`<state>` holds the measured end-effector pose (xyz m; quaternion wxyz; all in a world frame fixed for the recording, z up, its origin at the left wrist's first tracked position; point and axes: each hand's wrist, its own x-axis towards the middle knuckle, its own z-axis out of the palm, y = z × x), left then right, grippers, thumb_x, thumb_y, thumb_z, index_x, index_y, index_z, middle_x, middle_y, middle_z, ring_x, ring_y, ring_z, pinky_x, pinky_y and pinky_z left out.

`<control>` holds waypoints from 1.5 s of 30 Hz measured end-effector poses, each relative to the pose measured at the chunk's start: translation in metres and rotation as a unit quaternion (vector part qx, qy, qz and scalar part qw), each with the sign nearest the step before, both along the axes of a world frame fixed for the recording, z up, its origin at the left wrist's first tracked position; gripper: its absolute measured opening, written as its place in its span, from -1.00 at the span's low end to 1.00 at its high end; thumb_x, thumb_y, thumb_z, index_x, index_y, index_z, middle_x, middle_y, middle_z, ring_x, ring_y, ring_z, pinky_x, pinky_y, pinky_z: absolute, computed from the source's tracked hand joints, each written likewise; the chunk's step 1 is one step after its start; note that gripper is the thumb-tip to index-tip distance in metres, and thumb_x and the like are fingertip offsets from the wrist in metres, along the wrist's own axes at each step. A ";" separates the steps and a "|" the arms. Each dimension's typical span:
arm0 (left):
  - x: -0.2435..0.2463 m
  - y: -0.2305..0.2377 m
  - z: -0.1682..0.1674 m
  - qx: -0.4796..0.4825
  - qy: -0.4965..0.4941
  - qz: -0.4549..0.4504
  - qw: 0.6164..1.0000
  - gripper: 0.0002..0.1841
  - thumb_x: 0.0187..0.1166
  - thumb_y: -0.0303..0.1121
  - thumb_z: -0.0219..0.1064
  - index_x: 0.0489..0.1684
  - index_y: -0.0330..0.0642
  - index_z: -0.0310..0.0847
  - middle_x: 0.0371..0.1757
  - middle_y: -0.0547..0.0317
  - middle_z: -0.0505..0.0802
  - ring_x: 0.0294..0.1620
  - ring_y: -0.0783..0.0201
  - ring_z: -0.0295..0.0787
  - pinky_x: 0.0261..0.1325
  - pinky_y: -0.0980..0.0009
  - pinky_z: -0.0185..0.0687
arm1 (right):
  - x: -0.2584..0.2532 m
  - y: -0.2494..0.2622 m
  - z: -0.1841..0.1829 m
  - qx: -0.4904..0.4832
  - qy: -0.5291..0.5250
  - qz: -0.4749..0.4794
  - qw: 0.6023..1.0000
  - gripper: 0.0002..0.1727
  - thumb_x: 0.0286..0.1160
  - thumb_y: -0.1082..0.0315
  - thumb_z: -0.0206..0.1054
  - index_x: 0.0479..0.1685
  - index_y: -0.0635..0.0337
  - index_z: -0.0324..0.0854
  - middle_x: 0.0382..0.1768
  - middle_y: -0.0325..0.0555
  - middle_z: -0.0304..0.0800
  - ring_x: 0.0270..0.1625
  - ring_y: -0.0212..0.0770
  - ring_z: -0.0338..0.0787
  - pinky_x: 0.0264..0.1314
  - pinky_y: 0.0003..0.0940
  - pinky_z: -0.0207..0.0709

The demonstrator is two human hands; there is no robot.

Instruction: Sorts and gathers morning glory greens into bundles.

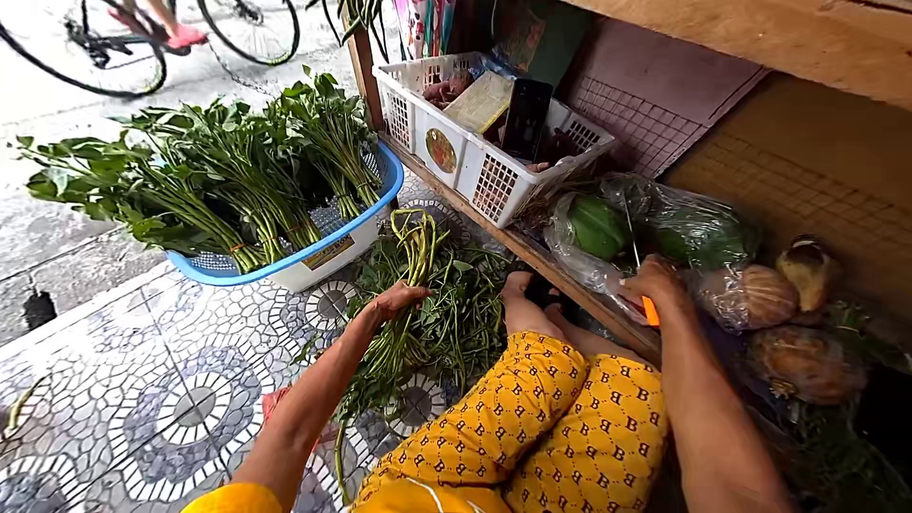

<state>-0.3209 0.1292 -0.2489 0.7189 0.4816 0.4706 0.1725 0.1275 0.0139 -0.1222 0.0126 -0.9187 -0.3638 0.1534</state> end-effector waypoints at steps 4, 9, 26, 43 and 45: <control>0.008 -0.002 -0.001 -0.031 -0.018 0.017 0.999 -0.88 0.70 -0.43 0.27 0.05 -0.23 0.56 -0.56 0.33 0.63 -0.64 0.49 0.56 -0.48 0.59 0.60 | 0.036 -0.023 -0.029 0.052 0.044 0.025 0.997 -0.31 0.53 0.32 0.50 0.55 0.54 0.33 0.38 0.67 0.53 0.48 0.60 0.53 0.48 0.53 0.31; 0.009 -0.005 -0.006 -0.020 -0.034 0.010 0.999 -0.90 0.67 -0.46 0.29 0.01 -0.23 0.60 -0.58 0.34 0.62 -0.65 0.48 0.55 -0.50 0.59 0.59 | 0.025 -0.027 -0.023 0.052 0.065 -0.045 0.995 -0.34 0.66 0.39 0.30 0.64 0.59 0.19 0.49 0.65 0.43 0.60 0.48 0.45 0.60 0.39 0.27; -0.014 -0.004 0.041 0.210 0.274 0.009 0.938 -0.45 0.52 -0.18 0.52 0.43 -0.21 0.54 -0.02 -0.22 0.84 -0.11 -0.10 0.81 0.08 -0.16 0.66 | -0.245 0.013 -0.038 -0.026 0.428 0.058 0.901 -0.58 0.89 0.31 -0.03 0.59 0.28 0.30 0.16 0.15 0.64 -0.11 -0.16 0.73 -0.04 -0.25 0.61; 0.000 -0.014 0.033 0.240 0.411 -0.111 0.872 -0.40 0.62 -0.06 0.36 0.63 -0.07 0.42 0.21 -0.27 0.80 0.29 -0.26 0.73 0.33 -0.29 0.50 | -0.291 0.058 -0.082 0.050 0.541 0.008 0.840 -0.36 0.70 -0.24 0.21 0.10 0.29 0.56 -0.38 -0.21 0.42 -0.49 -0.36 0.41 -0.39 -0.47 0.38; -0.002 -0.014 0.029 0.241 0.390 -0.115 0.881 -0.39 0.61 -0.07 0.36 0.62 -0.09 0.43 0.21 -0.27 0.80 0.29 -0.23 0.73 0.35 -0.27 0.51 | -0.287 0.059 -0.083 0.041 0.537 0.019 0.843 -0.33 0.65 -0.27 0.26 0.16 0.27 0.55 -0.39 -0.22 0.40 -0.51 -0.36 0.40 -0.43 -0.47 0.37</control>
